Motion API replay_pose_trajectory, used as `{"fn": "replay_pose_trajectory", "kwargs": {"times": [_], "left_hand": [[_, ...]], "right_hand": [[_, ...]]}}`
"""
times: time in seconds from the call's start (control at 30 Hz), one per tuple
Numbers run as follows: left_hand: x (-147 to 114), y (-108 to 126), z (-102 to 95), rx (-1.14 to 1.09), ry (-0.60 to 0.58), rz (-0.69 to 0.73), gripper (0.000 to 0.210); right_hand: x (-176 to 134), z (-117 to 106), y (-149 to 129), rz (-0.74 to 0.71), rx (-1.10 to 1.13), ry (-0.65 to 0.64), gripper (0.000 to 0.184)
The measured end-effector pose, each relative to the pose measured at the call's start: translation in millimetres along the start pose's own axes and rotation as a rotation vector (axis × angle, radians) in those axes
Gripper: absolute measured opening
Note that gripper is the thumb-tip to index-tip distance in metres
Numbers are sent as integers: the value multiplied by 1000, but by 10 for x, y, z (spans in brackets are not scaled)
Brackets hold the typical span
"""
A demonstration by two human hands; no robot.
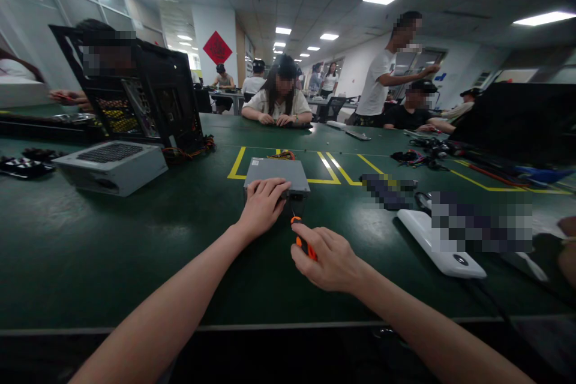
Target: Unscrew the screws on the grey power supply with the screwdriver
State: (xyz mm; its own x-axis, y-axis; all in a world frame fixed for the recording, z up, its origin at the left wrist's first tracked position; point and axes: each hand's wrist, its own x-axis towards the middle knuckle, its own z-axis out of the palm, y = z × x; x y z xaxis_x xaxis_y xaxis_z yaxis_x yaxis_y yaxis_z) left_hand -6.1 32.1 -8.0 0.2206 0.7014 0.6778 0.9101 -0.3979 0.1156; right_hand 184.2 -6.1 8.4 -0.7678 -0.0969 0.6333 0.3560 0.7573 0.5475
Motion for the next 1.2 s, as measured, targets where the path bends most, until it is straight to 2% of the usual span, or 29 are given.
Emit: {"fn": "replay_pose_trajectory", "kwargs": {"times": [0.1, 0.27, 0.37, 0.57, 0.8, 1.0, 1.2], "left_hand": [[4, -12, 4, 6, -2, 0, 36], [4, -12, 1, 15, 2, -4, 37], [8, -12, 1, 18, 2, -8, 38], [20, -16, 6, 9, 10, -16, 37], [17, -21, 17, 26, 21, -21, 37], [4, -21, 12, 57, 12, 4, 39], [-1, -10, 18, 59, 14, 5, 38]], "right_hand": [[-60, 78, 16, -11, 31, 64, 21], [-90, 65, -24, -17, 111, 28, 14], [-106, 56, -34, 1, 152, 5, 18], [-90, 77, -14, 76, 108, 83, 18], [-100, 49, -14, 9, 203, -10, 24], [-113, 64, -7, 84, 191, 92, 24], [-91, 22, -16, 55, 264, 12, 27]]}}
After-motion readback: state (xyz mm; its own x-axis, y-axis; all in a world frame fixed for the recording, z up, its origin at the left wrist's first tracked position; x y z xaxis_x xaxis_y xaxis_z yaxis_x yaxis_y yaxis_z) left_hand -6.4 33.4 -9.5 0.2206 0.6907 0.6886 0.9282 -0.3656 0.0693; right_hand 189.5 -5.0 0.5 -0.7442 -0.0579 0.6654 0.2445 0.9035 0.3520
